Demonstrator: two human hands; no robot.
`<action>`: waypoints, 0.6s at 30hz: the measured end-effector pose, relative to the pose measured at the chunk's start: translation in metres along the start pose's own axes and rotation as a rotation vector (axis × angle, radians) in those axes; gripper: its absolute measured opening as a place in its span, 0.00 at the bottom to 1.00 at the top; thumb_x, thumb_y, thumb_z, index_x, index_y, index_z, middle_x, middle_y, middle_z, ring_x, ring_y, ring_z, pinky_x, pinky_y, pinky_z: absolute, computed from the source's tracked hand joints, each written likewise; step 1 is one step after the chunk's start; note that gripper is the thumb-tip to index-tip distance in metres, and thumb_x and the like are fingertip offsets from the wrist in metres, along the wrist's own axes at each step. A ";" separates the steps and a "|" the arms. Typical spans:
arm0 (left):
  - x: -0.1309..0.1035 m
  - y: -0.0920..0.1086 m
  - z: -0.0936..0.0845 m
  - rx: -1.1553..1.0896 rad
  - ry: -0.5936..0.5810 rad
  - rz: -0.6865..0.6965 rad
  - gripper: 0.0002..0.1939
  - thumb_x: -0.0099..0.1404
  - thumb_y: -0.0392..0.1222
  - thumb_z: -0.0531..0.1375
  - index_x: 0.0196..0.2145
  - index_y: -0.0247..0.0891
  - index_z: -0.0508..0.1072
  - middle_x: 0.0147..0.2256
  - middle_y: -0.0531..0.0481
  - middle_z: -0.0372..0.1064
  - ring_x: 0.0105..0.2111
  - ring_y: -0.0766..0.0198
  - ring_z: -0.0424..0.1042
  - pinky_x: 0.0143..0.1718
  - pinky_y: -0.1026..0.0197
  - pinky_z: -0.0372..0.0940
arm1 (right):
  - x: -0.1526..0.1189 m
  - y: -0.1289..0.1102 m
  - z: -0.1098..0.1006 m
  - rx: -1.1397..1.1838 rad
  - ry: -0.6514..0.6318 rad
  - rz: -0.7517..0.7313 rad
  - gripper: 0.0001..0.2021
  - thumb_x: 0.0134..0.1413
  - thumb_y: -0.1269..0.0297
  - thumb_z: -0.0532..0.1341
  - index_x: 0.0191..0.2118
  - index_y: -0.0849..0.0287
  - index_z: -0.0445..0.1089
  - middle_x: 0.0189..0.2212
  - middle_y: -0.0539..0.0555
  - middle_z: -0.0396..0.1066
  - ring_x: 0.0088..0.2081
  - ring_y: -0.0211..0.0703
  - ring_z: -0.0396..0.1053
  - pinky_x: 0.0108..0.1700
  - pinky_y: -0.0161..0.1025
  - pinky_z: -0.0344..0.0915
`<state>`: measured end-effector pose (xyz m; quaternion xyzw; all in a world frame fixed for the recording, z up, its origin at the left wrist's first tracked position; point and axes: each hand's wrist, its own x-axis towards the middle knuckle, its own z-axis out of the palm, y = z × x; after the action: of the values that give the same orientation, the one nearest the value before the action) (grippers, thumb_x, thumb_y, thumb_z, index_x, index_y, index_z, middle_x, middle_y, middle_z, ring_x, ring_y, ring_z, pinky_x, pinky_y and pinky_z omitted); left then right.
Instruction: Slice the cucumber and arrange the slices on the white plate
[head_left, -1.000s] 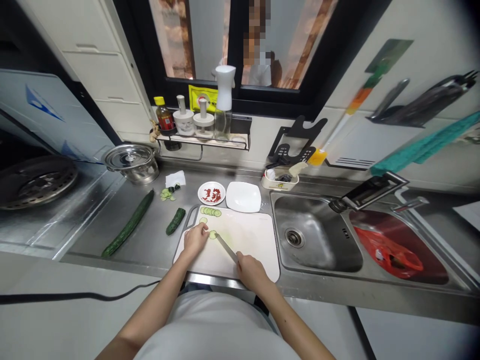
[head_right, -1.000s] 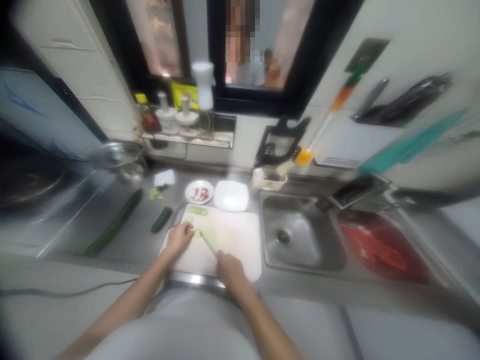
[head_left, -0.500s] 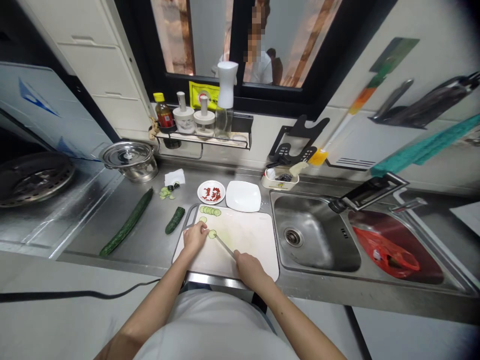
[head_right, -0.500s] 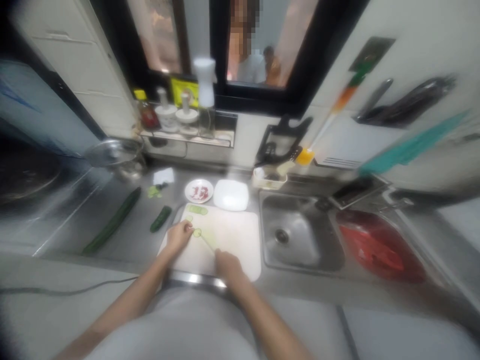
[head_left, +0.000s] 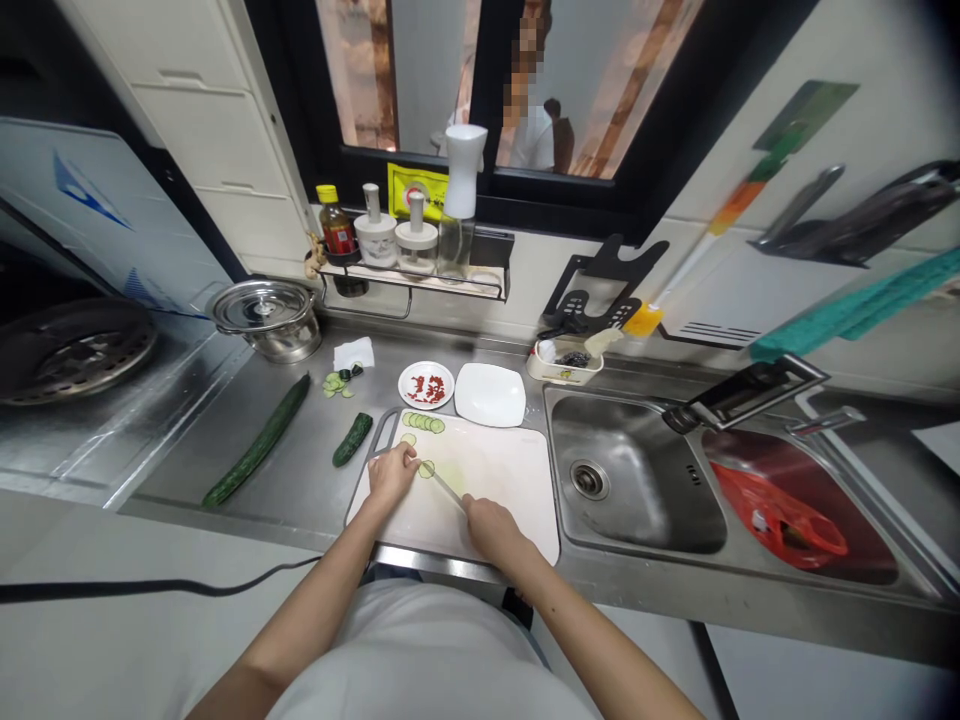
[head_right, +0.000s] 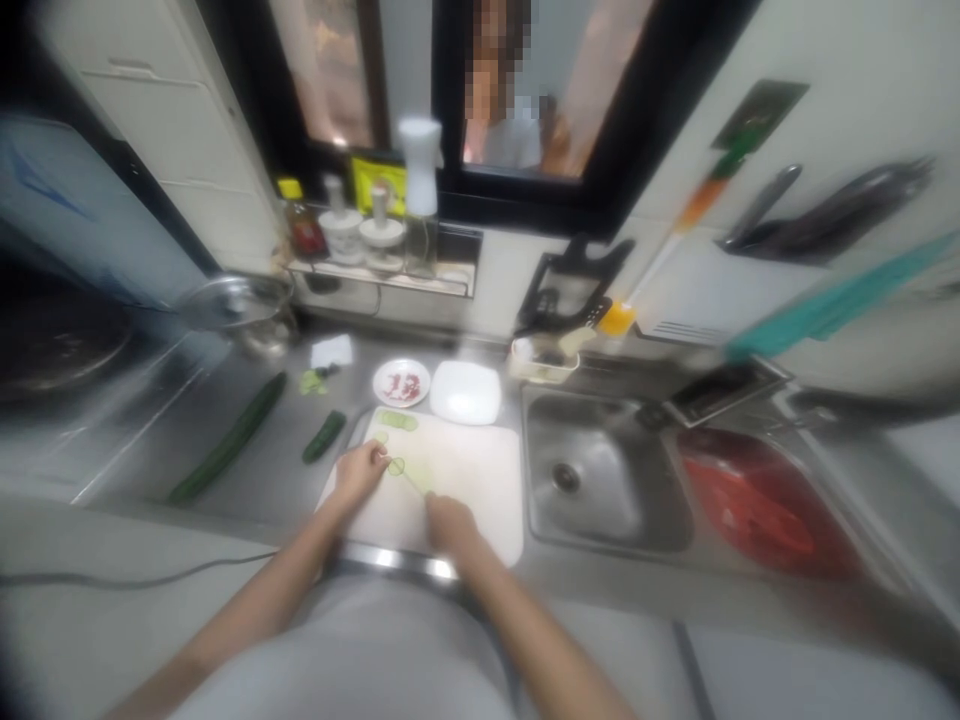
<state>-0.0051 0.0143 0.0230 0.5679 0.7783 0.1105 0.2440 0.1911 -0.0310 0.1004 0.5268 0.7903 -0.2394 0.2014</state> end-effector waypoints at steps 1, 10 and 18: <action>0.000 0.000 0.000 0.002 -0.003 0.001 0.08 0.61 0.46 0.58 0.38 0.45 0.73 0.33 0.54 0.75 0.37 0.61 0.72 0.41 0.60 0.56 | 0.001 0.000 0.000 -0.002 0.000 -0.005 0.16 0.57 0.77 0.49 0.50 0.65 0.65 0.39 0.64 0.73 0.44 0.49 0.72 0.39 0.38 0.63; 0.001 0.000 -0.001 0.002 -0.001 0.008 0.07 0.61 0.47 0.58 0.37 0.45 0.72 0.33 0.55 0.75 0.37 0.60 0.72 0.41 0.59 0.55 | 0.002 -0.002 -0.002 -0.007 -0.006 -0.001 0.16 0.57 0.77 0.51 0.50 0.64 0.65 0.40 0.64 0.73 0.45 0.48 0.71 0.41 0.39 0.63; 0.001 0.000 -0.003 -0.002 -0.008 0.010 0.08 0.60 0.46 0.58 0.37 0.45 0.72 0.33 0.54 0.76 0.38 0.59 0.72 0.42 0.58 0.55 | -0.013 0.002 -0.008 0.000 -0.027 0.017 0.15 0.56 0.77 0.51 0.48 0.64 0.67 0.40 0.63 0.73 0.44 0.48 0.72 0.40 0.37 0.63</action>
<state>-0.0062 0.0153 0.0252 0.5720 0.7743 0.1100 0.2471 0.1969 -0.0353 0.1140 0.5303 0.7830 -0.2448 0.2140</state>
